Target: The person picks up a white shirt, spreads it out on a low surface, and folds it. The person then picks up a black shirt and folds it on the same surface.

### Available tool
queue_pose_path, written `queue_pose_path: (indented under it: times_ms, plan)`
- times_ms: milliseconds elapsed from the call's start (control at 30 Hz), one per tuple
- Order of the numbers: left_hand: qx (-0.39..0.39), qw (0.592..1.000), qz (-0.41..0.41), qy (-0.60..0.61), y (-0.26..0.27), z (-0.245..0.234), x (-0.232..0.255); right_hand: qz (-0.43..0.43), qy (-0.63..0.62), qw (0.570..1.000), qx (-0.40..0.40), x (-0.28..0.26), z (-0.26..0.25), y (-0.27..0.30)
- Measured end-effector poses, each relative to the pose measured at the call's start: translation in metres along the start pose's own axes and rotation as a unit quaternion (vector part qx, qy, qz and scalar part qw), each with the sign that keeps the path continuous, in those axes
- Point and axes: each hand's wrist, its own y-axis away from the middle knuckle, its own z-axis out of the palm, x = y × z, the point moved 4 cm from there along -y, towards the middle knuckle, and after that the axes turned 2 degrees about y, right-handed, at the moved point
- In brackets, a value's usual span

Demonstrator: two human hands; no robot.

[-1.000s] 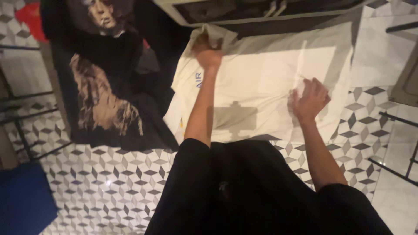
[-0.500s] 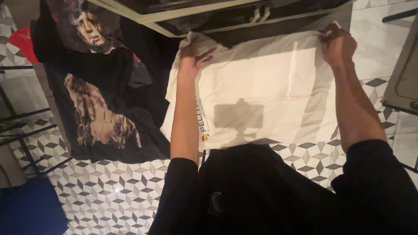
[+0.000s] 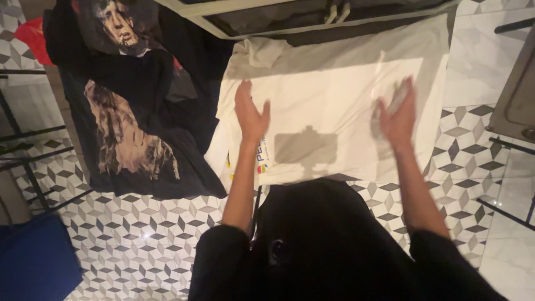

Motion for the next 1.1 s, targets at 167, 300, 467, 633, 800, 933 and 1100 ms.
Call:
queue_pose_path:
  times_ms: [167, 300, 467, 633, 800, 933, 1100]
  plan:
    - [-0.079, 0.978, -0.015, -0.191, 0.091, 0.003, 0.029, 0.0, 0.147, 0.988, -0.05, -0.029, 0.009, 0.089]
    - [-0.106, 0.936, 0.006, -0.337, 0.124, 0.015, 0.014, -0.026, 0.144, 0.988, -0.039, -0.003, 0.007, 0.117]
    - [-0.103, 0.938, -0.011, -0.33, 0.124, 0.011, 0.003, -0.034, 0.183, 0.982, -0.036, 0.034, -0.005, 0.127]
    - [-0.078, 0.951, -0.065, -0.292, 0.131, 0.006, 0.003, 0.021, 0.183, 0.982, 0.03, 0.093, -0.03, 0.145]
    - [0.192, 0.937, -0.15, -0.251, 0.17, -0.039, -0.015, 0.155, 0.065, 0.967, 0.191, 0.155, -0.068, 0.182]
    - [0.195, 0.932, -0.163, -0.26, 0.21, -0.057, -0.011, 0.354, -0.183, 0.906, 0.144, 0.18, -0.069, 0.206]
    - [0.138, 0.938, -0.244, -0.204, 0.239, -0.065, -0.028, 0.487, -0.319, 0.802, 0.136, 0.175, -0.064, 0.237]
